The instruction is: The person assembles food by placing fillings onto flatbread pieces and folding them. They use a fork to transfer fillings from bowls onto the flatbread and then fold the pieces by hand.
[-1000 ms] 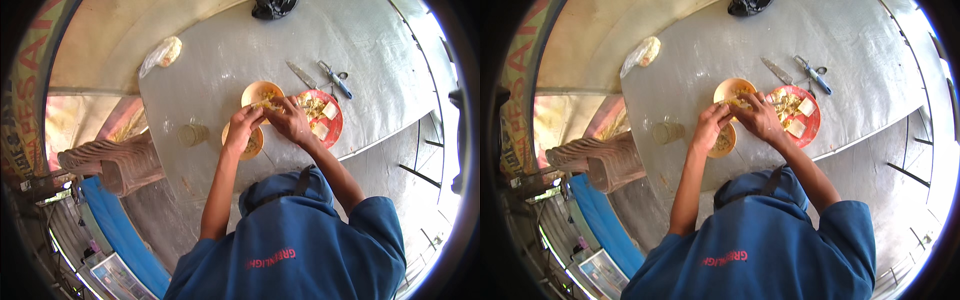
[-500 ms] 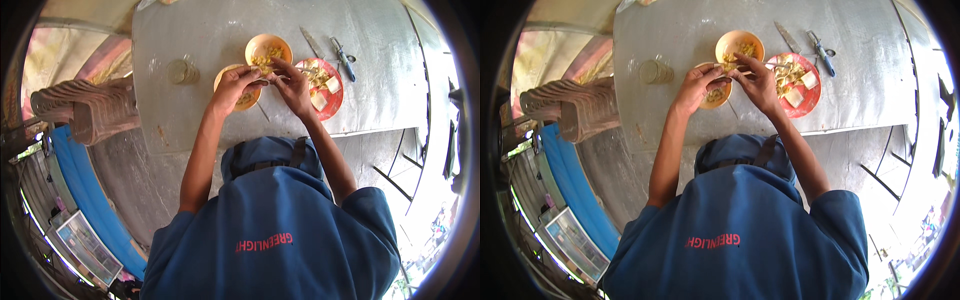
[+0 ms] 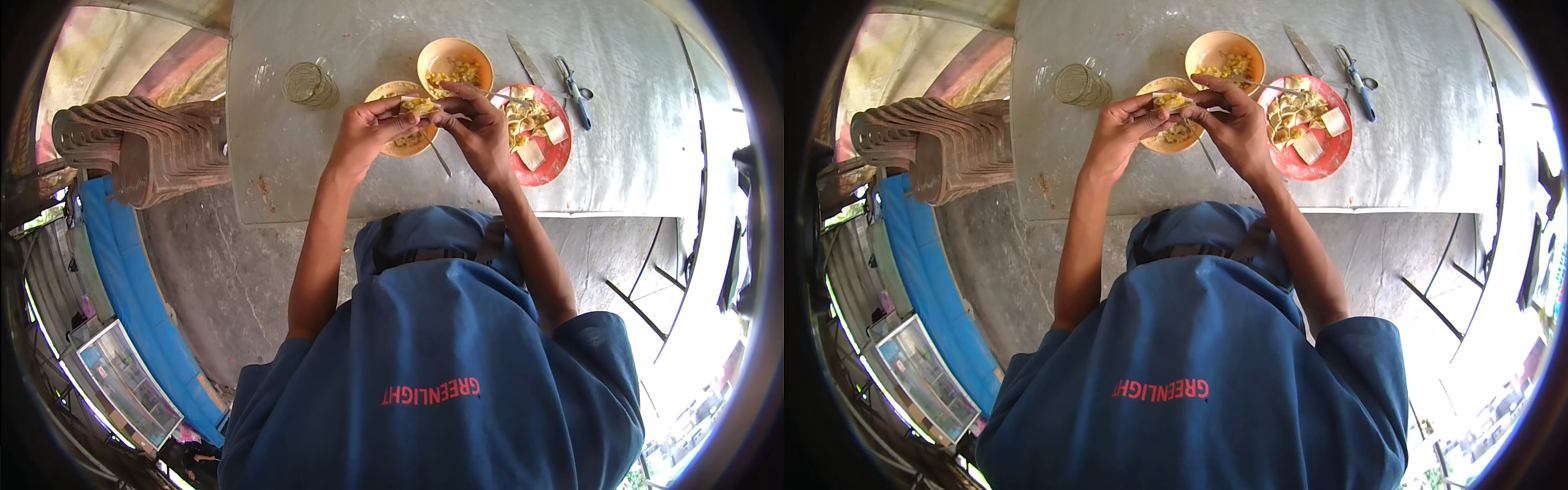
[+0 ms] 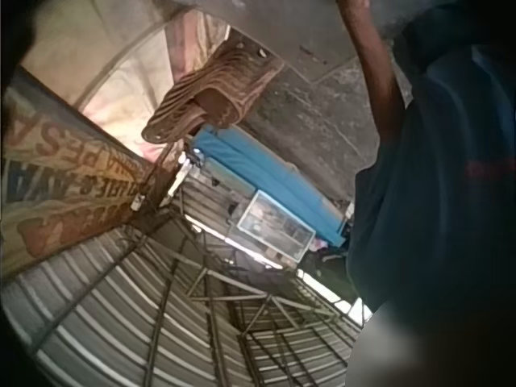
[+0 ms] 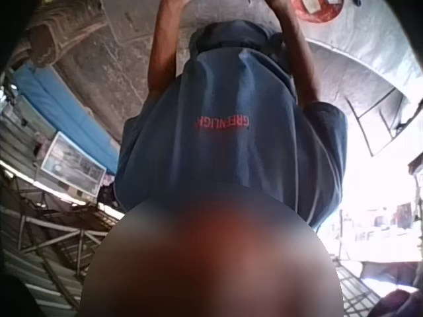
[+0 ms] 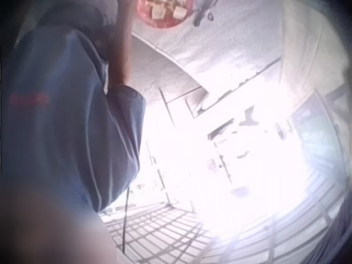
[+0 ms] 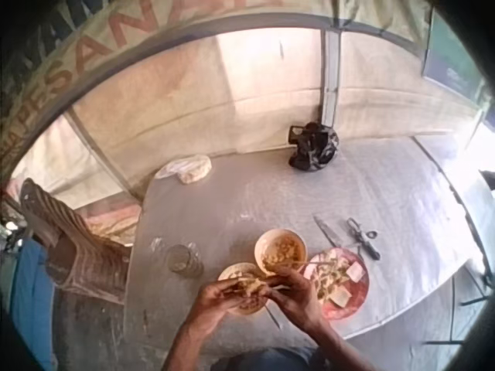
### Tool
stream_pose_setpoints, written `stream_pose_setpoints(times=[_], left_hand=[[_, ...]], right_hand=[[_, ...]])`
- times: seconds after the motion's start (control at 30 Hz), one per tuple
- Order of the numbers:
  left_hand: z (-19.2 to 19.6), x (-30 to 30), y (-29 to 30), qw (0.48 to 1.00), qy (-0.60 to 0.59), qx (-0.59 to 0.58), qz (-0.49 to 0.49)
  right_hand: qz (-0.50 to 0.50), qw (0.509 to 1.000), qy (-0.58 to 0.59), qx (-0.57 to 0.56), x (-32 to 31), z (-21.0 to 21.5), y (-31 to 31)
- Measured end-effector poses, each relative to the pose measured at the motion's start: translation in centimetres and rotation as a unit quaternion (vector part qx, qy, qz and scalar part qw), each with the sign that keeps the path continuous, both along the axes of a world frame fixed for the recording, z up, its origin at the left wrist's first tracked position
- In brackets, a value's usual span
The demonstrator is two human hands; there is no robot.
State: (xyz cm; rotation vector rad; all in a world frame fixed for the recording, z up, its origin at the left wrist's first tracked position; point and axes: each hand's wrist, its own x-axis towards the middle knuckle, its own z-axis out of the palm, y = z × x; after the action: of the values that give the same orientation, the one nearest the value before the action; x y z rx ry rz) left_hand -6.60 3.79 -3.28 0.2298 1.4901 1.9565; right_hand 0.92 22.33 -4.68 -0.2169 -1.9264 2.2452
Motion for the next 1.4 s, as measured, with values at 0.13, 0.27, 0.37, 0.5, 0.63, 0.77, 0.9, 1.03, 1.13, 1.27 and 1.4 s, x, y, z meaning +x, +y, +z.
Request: stream_pose_setpoints(times=[0.13, 0.27, 0.37, 0.5, 0.63, 0.77, 0.9, 1.03, 1.13, 1.27, 1.4], left_hand=[[0.3, 1.2, -0.6, 0.999, 0.027, 0.019, 0.01], [1.1, 2.7, -0.9, 0.997, 0.067, 0.005, 0.028], [1.5, 3.7, -1.4, 0.996, 0.075, -0.016, 0.038], [1.7, 4.9, -3.0, 0.996, 0.053, -0.044, 0.058], [1.5, 5.7, -4.5, 0.994, 0.038, -0.061, 0.086], [1.5, 6.6, -5.5, 0.989, 0.043, -0.056, 0.13], [1.5, 6.4, -6.1, 0.987, 0.025, -0.066, 0.142], [1.2, 5.4, -6.9, 0.986, 0.0, -0.058, 0.157], [0.7, 4.1, -7.4, 0.989, -0.004, -0.063, 0.133], [0.3, 2.1, -8.0, 0.997, -0.041, -0.019, 0.059], [-0.2, -0.2, -8.3, 0.992, -0.097, 0.082, 0.016]], right_hand=[[-0.006, 0.998, 0.015, 0.053, 1.3, 1.4, -0.4], [-0.032, 0.979, 0.077, 0.187, 2.3, 1.9, -1.2], [-0.054, 0.915, 0.208, 0.342, 2.6, 1.8, -1.5], [-0.009, 0.868, 0.249, 0.429, 3.0, 1.8, -2.1], [0.048, 0.868, 0.246, 0.428, 2.7, 2.0, -2.8], [0.067, 0.895, 0.219, 0.383, 2.1, 2.4, -3.7], [0.074, 0.927, 0.17, 0.328, 1.4, 2.4, -4.7], [0.077, 0.955, 0.106, 0.267, 0.8, 2.2, -5.7], [0.049, 0.952, 0.125, 0.276, 0.0, 2.1, -6.2], [-0.003, 0.944, 0.097, 0.316, -0.8, 2.2, -6.9], [-0.071, 0.93, 0.093, 0.348, -1.4, 1.9, -8.0]])
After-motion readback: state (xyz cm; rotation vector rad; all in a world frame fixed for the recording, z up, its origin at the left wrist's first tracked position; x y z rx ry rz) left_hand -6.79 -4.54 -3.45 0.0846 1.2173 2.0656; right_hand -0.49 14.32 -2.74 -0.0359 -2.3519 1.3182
